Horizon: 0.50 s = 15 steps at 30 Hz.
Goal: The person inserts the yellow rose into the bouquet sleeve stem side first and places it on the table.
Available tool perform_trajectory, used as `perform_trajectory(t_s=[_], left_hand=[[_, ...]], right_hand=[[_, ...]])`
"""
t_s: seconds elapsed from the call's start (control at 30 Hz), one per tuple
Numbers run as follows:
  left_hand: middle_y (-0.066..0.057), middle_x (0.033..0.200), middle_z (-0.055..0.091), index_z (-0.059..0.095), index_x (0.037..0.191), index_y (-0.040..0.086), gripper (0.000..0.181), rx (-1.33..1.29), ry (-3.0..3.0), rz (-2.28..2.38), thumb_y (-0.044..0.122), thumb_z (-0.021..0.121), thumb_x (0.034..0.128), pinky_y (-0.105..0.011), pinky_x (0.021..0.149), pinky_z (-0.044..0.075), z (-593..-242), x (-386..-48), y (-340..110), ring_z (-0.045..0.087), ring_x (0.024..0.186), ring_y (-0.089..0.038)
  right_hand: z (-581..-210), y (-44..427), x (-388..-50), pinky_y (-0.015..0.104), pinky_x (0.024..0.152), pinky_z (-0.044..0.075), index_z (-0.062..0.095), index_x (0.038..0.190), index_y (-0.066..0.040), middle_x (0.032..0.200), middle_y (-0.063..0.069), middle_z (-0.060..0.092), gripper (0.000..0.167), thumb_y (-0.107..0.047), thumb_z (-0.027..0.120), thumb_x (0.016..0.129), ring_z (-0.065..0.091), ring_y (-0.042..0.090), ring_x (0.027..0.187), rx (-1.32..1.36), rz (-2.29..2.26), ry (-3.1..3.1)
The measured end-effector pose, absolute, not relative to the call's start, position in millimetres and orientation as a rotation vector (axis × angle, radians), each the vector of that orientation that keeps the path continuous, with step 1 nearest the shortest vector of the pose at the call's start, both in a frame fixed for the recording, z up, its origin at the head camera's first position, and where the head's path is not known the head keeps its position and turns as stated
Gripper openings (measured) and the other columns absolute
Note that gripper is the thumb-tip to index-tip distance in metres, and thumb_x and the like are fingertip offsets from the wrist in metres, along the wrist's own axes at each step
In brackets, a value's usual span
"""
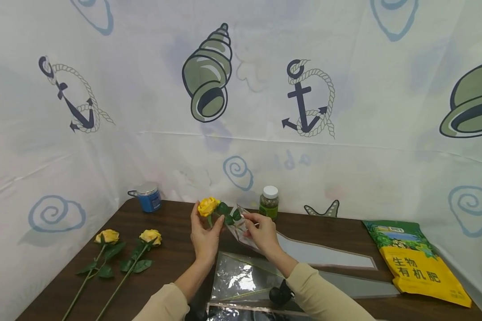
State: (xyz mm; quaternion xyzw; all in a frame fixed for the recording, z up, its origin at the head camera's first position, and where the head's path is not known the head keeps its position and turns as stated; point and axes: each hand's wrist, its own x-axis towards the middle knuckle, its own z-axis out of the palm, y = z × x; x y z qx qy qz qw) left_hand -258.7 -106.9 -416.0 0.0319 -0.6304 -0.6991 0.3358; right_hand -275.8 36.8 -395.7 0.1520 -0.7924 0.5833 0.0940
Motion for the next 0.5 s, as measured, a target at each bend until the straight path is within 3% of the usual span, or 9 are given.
perform_trajectory(t_s=[0.1,0.33,0.5], left_hand=[[-0.017,0.135,0.049,0.035,0.143,0.013,0.073,0.054,-1.665,-1.768,0.001,0.071,0.0813,-0.019,0.059,0.055,-414.8,-259.3,-111.9,0.053,0.112,-0.024],[-0.02,0.131,0.051,0.042,0.139,0.007,0.062,0.026,-1.682,-1.729,0.0,0.069,0.0832,-0.018,0.059,0.054,-413.4,-259.9,-122.1,0.061,0.08,-0.002],[-0.025,0.12,0.055,0.048,0.135,0.002,0.056,0.012,-1.687,-1.778,-0.004,0.067,0.0828,-0.019,0.063,0.055,-413.3,-257.6,-126.1,0.063,0.073,0.0]], right_hand=[[-394.5,36.0,-276.0,0.023,0.054,0.055,0.066,0.108,0.006,0.081,0.018,0.064,0.02,0.0,0.058,0.091,0.067,0.026,0.06,0.447,1.722,-2.353],[-394.4,35.3,-275.7,0.023,0.055,0.054,0.066,0.108,0.006,0.081,0.016,0.064,0.02,-0.001,0.057,0.091,0.067,0.023,0.06,0.439,1.711,-2.371],[-395.5,35.6,-275.4,0.023,0.055,0.055,0.066,0.108,0.006,0.084,0.018,0.064,0.02,0.0,0.057,0.091,0.067,0.024,0.06,0.442,1.71,-2.366]])
